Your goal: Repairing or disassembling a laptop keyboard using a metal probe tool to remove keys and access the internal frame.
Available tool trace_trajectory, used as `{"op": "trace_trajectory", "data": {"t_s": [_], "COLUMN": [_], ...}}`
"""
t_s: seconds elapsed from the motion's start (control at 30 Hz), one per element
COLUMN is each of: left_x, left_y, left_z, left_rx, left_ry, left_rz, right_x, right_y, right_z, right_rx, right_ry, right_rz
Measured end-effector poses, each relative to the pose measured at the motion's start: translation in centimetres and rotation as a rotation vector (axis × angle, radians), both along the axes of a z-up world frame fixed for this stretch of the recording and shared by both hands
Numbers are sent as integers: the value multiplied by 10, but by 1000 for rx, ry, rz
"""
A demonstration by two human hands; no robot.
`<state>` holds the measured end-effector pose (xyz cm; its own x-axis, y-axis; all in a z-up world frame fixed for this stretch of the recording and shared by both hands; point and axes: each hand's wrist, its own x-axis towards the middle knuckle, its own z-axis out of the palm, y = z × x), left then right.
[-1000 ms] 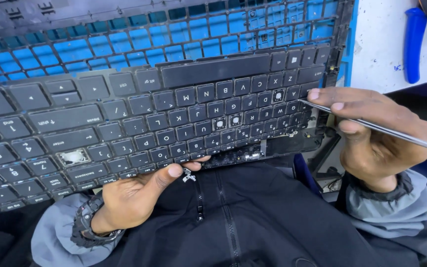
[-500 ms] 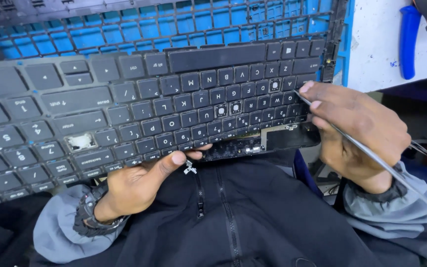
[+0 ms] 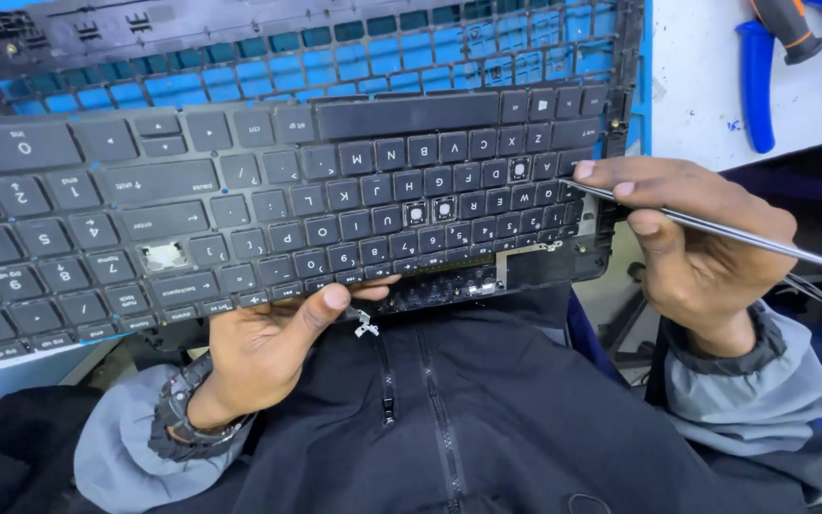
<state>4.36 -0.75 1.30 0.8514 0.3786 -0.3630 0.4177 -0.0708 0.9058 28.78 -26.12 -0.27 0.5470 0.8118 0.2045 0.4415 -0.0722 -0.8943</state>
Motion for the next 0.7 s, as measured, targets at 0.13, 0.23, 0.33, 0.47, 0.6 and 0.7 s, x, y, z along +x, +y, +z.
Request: {"op": "trace_trajectory", "data": {"t_s": [0.13, 0.23, 0.33, 0.47, 0.6, 0.7], "left_x": [3, 2, -5, 3, -9, -21], "left_y": [-1, -1, -2, -1, -1, -1], "left_z": [2, 2, -1, -2, -4, -13], "left_rx": [-138, -181, -117, -251, -202, 161], "left_ry": [-72, -92, -29, -151, -29, 142], "left_rz": [35, 33, 17, 53, 10, -115], "right_x": [4, 7, 9, 10, 9, 9], "right_y": [-8, -12, -11, -21, -18, -19], "right_z": [-3, -5, -6, -13, -10, -9], "right_rx": [-59, -75, -70, -51, -52, -83], "right_ry": [-20, -40, -67, -64, -70, -59], "right_rz": [53, 94, 115, 119, 122, 123]}}
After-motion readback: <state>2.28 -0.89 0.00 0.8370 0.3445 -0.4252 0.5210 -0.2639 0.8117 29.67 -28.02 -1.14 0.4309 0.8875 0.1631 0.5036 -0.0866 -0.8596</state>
